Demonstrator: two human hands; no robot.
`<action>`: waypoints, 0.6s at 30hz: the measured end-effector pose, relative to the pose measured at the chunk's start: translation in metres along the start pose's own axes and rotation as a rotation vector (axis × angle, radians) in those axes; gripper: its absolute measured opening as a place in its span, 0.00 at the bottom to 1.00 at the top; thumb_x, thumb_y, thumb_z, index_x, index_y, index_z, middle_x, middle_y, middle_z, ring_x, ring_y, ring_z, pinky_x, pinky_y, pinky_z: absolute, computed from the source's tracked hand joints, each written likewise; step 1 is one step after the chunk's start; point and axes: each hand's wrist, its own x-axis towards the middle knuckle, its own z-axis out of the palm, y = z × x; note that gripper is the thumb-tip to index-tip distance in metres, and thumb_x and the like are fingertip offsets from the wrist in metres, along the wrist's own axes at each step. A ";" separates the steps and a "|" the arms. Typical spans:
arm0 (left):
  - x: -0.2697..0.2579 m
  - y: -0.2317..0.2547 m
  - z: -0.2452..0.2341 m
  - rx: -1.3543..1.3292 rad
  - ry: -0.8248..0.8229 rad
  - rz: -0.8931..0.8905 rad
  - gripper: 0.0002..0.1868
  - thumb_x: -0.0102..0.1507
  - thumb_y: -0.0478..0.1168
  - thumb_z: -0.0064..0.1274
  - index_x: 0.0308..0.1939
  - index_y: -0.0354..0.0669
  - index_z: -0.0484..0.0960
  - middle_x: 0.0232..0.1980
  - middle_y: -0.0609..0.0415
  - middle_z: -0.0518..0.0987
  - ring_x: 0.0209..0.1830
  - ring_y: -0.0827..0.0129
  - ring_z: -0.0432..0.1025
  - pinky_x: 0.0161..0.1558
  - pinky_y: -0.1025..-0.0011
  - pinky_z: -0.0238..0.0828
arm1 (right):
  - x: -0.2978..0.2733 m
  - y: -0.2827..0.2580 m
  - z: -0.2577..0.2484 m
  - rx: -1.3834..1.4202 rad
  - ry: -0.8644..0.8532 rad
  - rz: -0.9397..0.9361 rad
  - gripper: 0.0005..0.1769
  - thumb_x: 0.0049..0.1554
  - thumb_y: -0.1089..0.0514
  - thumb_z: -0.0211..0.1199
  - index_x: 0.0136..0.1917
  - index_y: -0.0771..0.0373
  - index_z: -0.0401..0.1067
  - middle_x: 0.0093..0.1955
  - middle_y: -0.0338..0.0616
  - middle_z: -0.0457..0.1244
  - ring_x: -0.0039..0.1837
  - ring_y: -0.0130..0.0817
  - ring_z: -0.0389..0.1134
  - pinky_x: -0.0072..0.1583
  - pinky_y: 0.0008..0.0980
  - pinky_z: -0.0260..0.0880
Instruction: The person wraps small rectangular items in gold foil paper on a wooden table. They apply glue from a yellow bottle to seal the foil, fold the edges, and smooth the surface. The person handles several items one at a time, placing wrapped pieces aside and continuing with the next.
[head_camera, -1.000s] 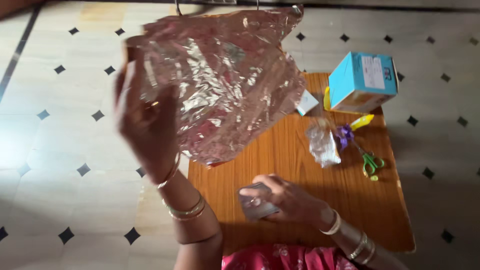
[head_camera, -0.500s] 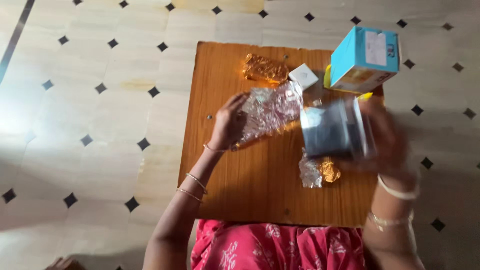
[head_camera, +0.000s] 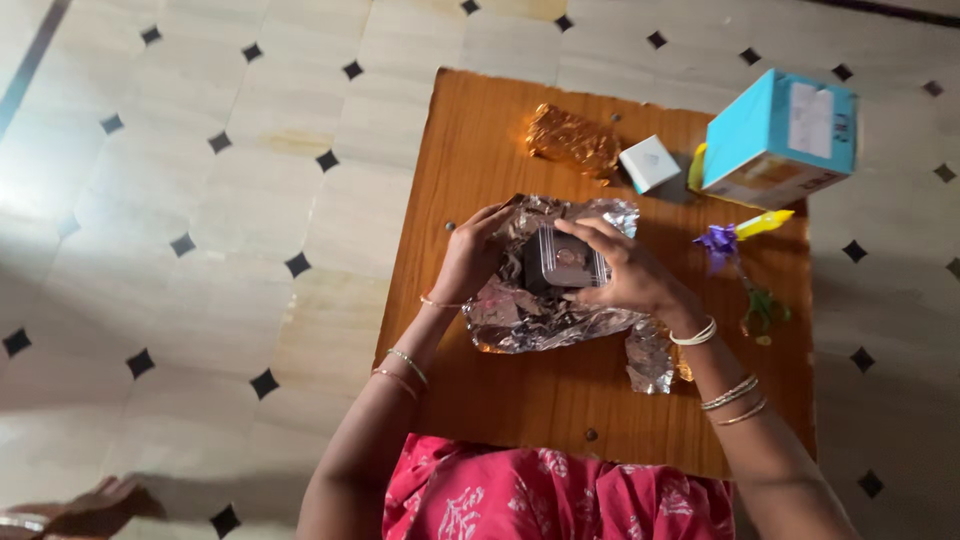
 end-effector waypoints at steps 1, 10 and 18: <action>-0.001 -0.001 0.001 0.011 -0.001 -0.029 0.27 0.58 0.24 0.53 0.62 0.38 0.79 0.64 0.40 0.78 0.60 0.47 0.76 0.58 0.62 0.75 | -0.001 0.000 0.005 -0.009 -0.013 -0.002 0.61 0.37 0.50 0.82 0.78 0.53 0.54 0.69 0.50 0.59 0.69 0.47 0.63 0.68 0.42 0.66; -0.004 0.006 0.002 0.038 0.028 -0.052 0.25 0.59 0.25 0.54 0.61 0.40 0.80 0.62 0.41 0.79 0.58 0.47 0.76 0.56 0.63 0.75 | -0.001 0.002 0.015 -0.087 -0.037 -0.005 0.62 0.36 0.49 0.81 0.79 0.51 0.53 0.70 0.49 0.58 0.68 0.46 0.64 0.66 0.40 0.69; -0.002 0.012 0.007 -0.174 0.098 -0.234 0.29 0.61 0.27 0.58 0.67 0.45 0.76 0.39 0.52 0.85 0.36 0.78 0.79 0.40 0.74 0.78 | -0.012 0.002 0.004 0.006 0.106 -0.173 0.56 0.45 0.36 0.71 0.79 0.54 0.52 0.79 0.58 0.50 0.77 0.54 0.56 0.75 0.50 0.60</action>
